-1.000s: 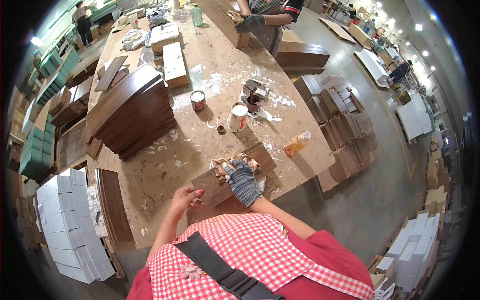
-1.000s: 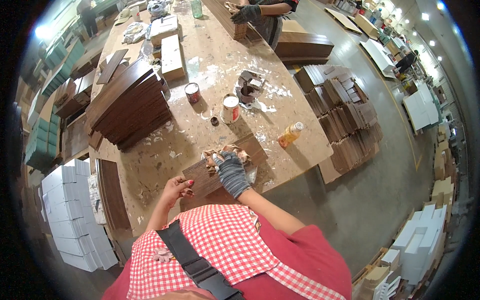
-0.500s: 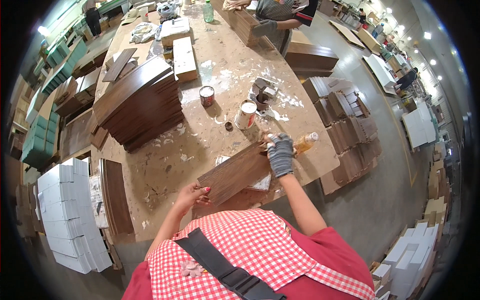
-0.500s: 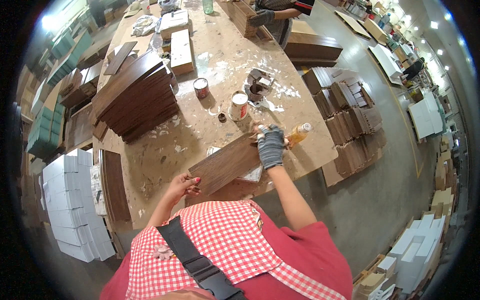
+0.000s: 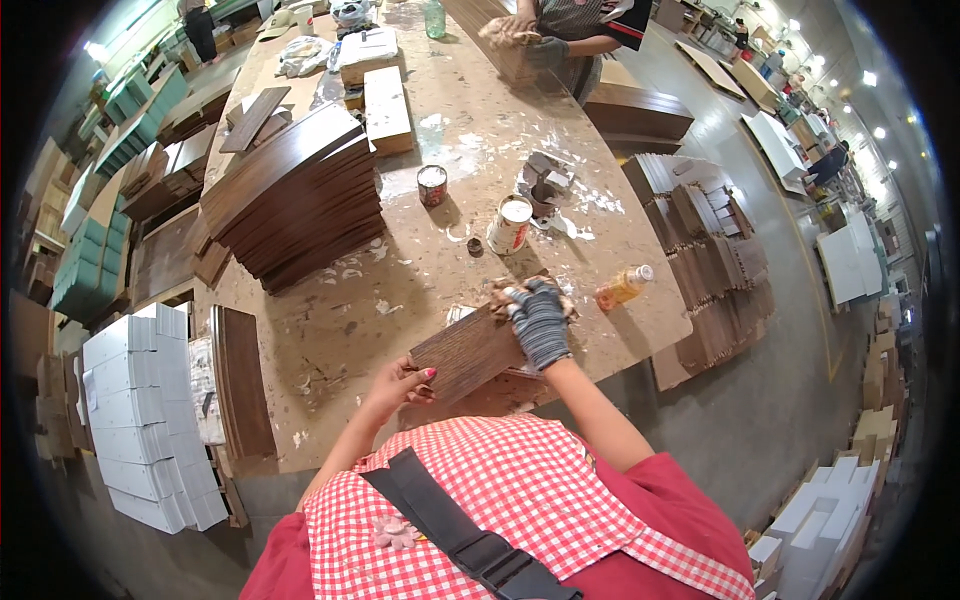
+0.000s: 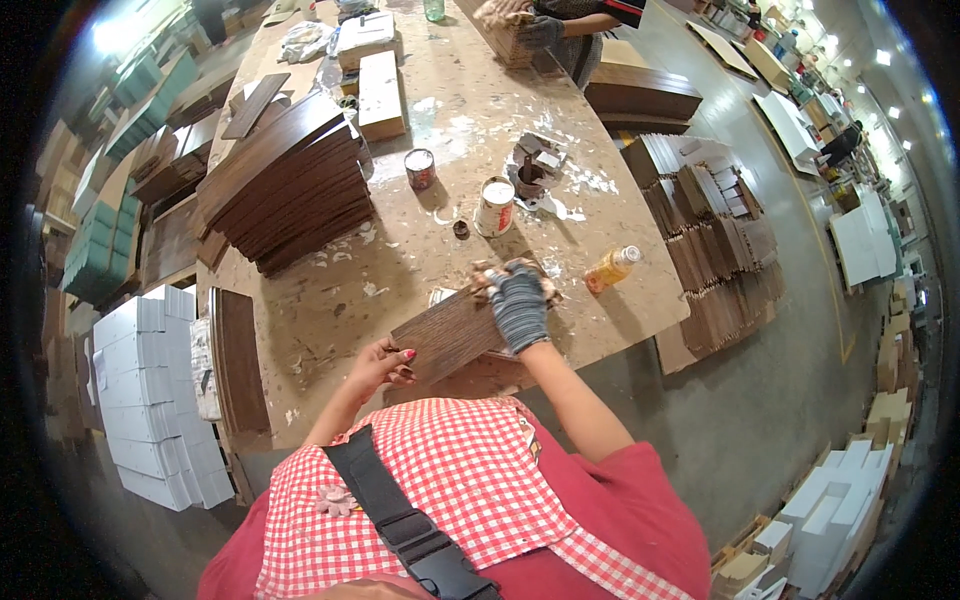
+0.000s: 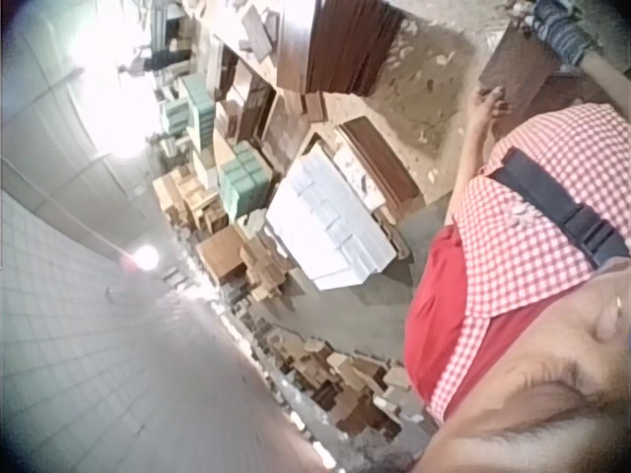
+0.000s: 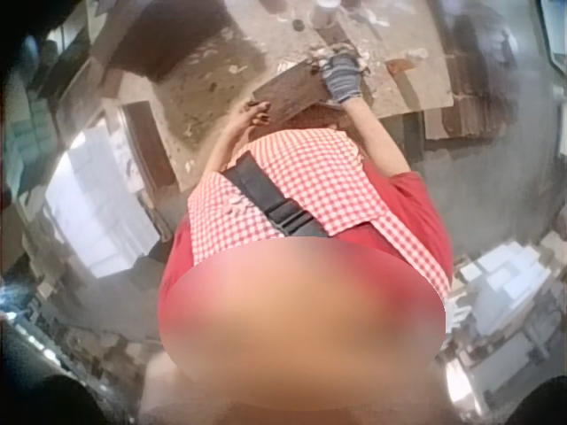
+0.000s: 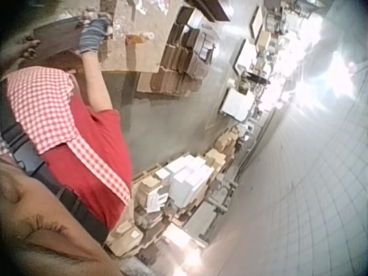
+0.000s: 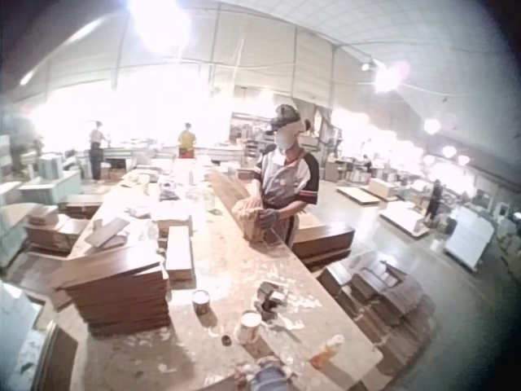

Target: The person stains and polishes wooden boards by wiping their surfaces and edges with a cloth.

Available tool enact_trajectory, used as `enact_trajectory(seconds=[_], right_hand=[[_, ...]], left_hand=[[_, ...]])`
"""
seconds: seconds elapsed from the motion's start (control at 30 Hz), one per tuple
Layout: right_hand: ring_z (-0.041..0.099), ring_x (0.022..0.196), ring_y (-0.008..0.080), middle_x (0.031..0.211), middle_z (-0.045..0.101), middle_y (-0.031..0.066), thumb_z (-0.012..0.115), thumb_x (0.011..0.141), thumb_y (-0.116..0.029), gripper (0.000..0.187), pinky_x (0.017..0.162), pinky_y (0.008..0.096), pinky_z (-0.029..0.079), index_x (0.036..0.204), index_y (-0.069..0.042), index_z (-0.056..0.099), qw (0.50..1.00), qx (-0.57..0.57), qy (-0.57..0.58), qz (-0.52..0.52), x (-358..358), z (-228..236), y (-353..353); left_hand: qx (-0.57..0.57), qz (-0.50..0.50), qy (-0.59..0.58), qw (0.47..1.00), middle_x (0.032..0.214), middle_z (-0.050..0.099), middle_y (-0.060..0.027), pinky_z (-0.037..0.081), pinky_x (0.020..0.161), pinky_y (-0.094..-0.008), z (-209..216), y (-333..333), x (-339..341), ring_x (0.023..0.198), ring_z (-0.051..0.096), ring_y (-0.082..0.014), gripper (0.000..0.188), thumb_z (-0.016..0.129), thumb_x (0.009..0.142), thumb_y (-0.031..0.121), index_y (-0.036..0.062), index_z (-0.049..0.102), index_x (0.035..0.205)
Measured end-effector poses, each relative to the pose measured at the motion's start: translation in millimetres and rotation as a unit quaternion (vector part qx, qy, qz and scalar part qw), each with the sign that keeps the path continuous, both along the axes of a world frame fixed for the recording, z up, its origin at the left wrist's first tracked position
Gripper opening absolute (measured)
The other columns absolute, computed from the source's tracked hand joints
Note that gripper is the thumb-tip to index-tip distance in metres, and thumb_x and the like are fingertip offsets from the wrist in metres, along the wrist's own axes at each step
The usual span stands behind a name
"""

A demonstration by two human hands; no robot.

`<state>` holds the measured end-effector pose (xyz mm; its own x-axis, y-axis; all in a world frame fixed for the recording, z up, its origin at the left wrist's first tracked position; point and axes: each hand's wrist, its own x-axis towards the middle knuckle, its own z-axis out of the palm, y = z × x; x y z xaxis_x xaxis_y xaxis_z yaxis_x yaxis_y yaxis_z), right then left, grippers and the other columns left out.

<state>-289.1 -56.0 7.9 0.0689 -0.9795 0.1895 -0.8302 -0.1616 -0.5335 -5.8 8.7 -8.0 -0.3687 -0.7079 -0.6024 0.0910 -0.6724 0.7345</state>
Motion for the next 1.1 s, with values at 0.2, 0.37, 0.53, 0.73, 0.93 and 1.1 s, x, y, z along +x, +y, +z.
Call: enact_trajectory(seconds=[0.2, 0.37, 0.53, 0.73, 0.93, 1.1], right_hand=[[0.053, 0.103, 0.0328, 0.11, 0.058, 0.0163, 0.065, 0.075, -0.008, 0.028, 0.093, 0.042, 0.042, 0.103, -0.007, 0.068, 0.998, 0.013, 0.019, 0.057, 45, 3, 14], [0.053, 0.103, 0.0322, 0.109, 0.057, 0.0157, 0.065, 0.076, -0.012, 0.029, 0.093, 0.0413, 0.042, 0.104, -0.01, 0.067, 0.988, 0.017, 0.012, 0.152, 66, 14, 20], [0.054, 0.1, 0.0321, 0.107, 0.058, 0.0148, 0.065, 0.075, -0.006, 0.028, 0.091, 0.0425, 0.043, 0.102, -0.011, 0.069, 0.996, -0.056, -0.058, 0.043, 25, 5, 3], [0.051, 0.108, 0.0297, 0.112, 0.058, 0.0124, 0.059, 0.082, -0.018, 0.022, 0.098, 0.0426, 0.038, 0.102, -0.016, 0.067, 0.988, 0.043, 0.094, 0.115, 89, 0, 28], [0.057, 0.101, 0.0301, 0.105, 0.06, 0.0159, 0.069, 0.075, -0.01, 0.033, 0.089, 0.0401, 0.045, 0.109, -0.009, 0.065, 0.959, 0.131, -0.152, 0.198, 67, -4, 23], [0.059, 0.091, 0.0303, 0.099, 0.061, 0.0161, 0.068, 0.074, -0.008, 0.021, 0.083, 0.0394, 0.047, 0.096, -0.008, 0.07, 0.991, -0.048, -0.026, 0.124, 48, 10, 4]], left_hand=[[0.009, 0.016, -0.009, 1.0, 0.084, 0.064, -0.0081, 0.058, 0.059, -0.028, 3, 0, -1, 0.069, 0.067, -0.019, 0.025, 0.066, 0.087, 0.018, 0.0025, 0.051, 0.1], [-0.005, 0.001, 0.003, 1.0, 0.081, 0.064, -0.0073, 0.058, 0.059, -0.0289, 1, -1, 1, 0.068, 0.067, -0.0182, 0.023, 0.066, 0.087, 0.017, 0.003, 0.053, 0.099], [0.021, 0.053, 0.076, 0.995, 0.081, 0.064, -0.0065, 0.058, 0.065, -0.0317, -17, 8, 3, 0.071, 0.067, -0.0198, 0.023, 0.066, 0.088, 0.018, 0.0044, 0.054, 0.102], [0.017, 0.019, 0.048, 0.999, 0.086, 0.064, -0.0075, 0.057, 0.069, -0.0313, -17, 9, 5, 0.077, 0.067, -0.0203, 0.024, 0.062, 0.09, 0.018, 0.0037, 0.054, 0.108], [0.003, -0.017, 0.034, 0.999, 0.096, 0.065, -0.0088, 0.054, 0.073, -0.0277, -7, 8, 8, 0.083, 0.068, -0.0204, 0.028, 0.057, 0.094, 0.019, 0.0028, 0.054, 0.117], [0.023, -0.019, 0.007, 1.0, 0.099, 0.066, -0.0157, 0.055, 0.073, -0.0287, -3, 9, 14, 0.084, 0.068, -0.0236, 0.027, 0.056, 0.094, 0.019, -0.0009, 0.058, 0.112]])
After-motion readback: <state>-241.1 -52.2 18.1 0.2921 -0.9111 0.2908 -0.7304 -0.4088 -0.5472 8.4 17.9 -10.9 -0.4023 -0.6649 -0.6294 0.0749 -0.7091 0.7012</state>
